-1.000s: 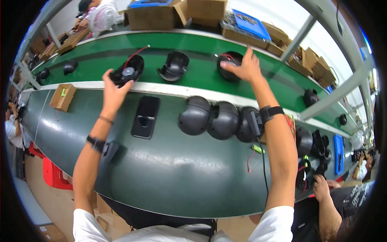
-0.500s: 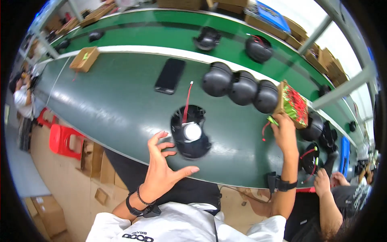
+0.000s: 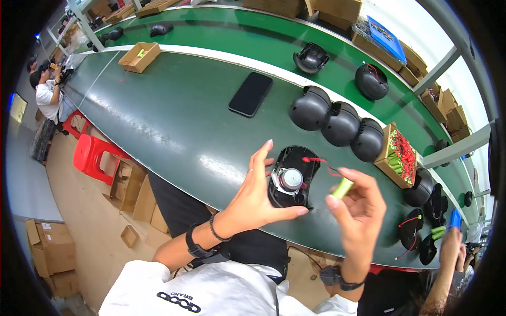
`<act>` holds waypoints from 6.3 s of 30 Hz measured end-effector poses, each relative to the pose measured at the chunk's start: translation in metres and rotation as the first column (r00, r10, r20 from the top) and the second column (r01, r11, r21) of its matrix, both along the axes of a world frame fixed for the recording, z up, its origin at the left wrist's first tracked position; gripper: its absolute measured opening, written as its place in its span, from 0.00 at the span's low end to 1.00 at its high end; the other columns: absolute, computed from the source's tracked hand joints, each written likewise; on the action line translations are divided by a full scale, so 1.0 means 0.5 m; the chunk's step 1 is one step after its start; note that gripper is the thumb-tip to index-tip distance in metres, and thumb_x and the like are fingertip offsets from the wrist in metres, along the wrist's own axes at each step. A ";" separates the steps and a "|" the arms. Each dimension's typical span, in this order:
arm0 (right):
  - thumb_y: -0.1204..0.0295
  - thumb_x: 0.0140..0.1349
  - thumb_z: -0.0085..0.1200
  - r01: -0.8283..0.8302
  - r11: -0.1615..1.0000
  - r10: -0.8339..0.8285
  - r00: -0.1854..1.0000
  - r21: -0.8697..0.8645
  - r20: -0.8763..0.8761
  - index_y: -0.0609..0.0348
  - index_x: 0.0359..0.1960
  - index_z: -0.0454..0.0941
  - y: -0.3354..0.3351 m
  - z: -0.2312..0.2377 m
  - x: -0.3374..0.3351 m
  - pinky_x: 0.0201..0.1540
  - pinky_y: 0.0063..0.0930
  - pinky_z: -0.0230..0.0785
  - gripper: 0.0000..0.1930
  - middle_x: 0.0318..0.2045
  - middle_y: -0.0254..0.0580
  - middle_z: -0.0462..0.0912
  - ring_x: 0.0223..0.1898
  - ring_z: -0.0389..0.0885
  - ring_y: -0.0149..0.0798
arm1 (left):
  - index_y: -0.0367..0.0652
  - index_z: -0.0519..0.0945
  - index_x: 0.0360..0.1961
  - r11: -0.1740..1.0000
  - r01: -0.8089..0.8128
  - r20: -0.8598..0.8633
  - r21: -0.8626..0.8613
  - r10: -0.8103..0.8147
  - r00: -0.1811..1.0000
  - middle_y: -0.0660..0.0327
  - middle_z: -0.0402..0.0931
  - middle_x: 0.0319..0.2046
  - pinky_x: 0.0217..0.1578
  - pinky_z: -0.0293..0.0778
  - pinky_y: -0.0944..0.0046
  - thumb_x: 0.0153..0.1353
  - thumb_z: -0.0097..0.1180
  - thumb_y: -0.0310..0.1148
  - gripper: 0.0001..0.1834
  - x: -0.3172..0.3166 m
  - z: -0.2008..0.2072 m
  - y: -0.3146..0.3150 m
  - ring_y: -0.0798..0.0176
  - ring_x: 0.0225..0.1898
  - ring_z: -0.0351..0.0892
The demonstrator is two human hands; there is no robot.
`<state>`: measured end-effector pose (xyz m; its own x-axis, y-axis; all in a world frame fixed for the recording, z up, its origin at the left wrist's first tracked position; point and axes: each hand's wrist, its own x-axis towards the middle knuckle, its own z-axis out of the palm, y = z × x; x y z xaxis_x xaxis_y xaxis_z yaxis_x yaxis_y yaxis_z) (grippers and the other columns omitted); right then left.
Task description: Assembling black plastic electronic devices, including internal modules and batteries, on an industrial production line.
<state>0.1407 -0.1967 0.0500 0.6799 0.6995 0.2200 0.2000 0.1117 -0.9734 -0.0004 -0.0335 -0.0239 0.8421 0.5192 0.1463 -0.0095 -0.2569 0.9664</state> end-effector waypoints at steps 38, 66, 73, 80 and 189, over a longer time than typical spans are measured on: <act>0.85 0.52 0.75 0.049 0.999 -0.013 0.609 -0.021 0.793 0.64 0.41 0.89 0.094 -0.119 -0.040 0.50 0.37 0.83 0.14 0.42 0.47 0.91 0.46 0.88 0.49 | 0.37 0.52 0.80 0.958 0.270 0.143 0.096 -0.282 0.949 0.45 0.60 0.78 0.77 0.64 0.50 0.61 0.73 0.21 0.53 0.023 -0.043 0.090 0.46 0.80 0.62; 0.82 0.53 0.77 0.009 0.994 0.083 0.549 -0.105 0.832 0.62 0.45 0.90 0.087 -0.123 -0.066 0.50 0.40 0.83 0.17 0.46 0.48 0.88 0.48 0.87 0.51 | 0.39 0.55 0.79 0.944 0.308 0.223 0.122 -0.328 0.918 0.43 0.61 0.78 0.76 0.65 0.49 0.60 0.73 0.20 0.50 0.005 -0.068 0.105 0.44 0.78 0.66; 0.73 0.50 0.78 0.153 0.970 0.101 0.460 -0.190 0.882 0.46 0.49 0.91 0.103 -0.101 -0.058 0.69 0.60 0.68 0.22 0.68 0.63 0.76 0.70 0.72 0.69 | 0.39 0.52 0.80 0.898 0.401 0.127 0.182 -0.426 0.896 0.40 0.57 0.80 0.77 0.63 0.46 0.59 0.75 0.23 0.54 -0.007 -0.045 0.134 0.40 0.79 0.62; 0.77 0.47 0.78 0.132 0.930 0.211 0.570 -0.342 0.794 0.58 0.57 0.82 0.117 -0.082 -0.060 0.60 0.46 0.71 0.32 0.66 0.57 0.79 0.60 0.82 0.55 | 0.44 0.61 0.79 0.634 0.041 0.044 0.772 -0.117 0.992 0.38 0.55 0.79 0.77 0.61 0.36 0.50 0.82 0.36 0.58 -0.081 0.054 0.167 0.33 0.80 0.57; 0.58 0.57 0.72 0.590 0.770 -0.299 0.669 -0.242 0.681 0.64 0.47 0.83 0.098 0.016 0.440 0.58 0.40 0.79 0.24 0.49 0.61 0.81 0.51 0.84 0.56 | 0.39 0.78 0.68 0.984 0.092 -0.111 -0.154 -0.110 0.988 0.63 0.79 0.51 0.61 0.67 0.68 0.76 0.56 0.34 0.23 0.059 0.034 0.239 0.68 0.53 0.74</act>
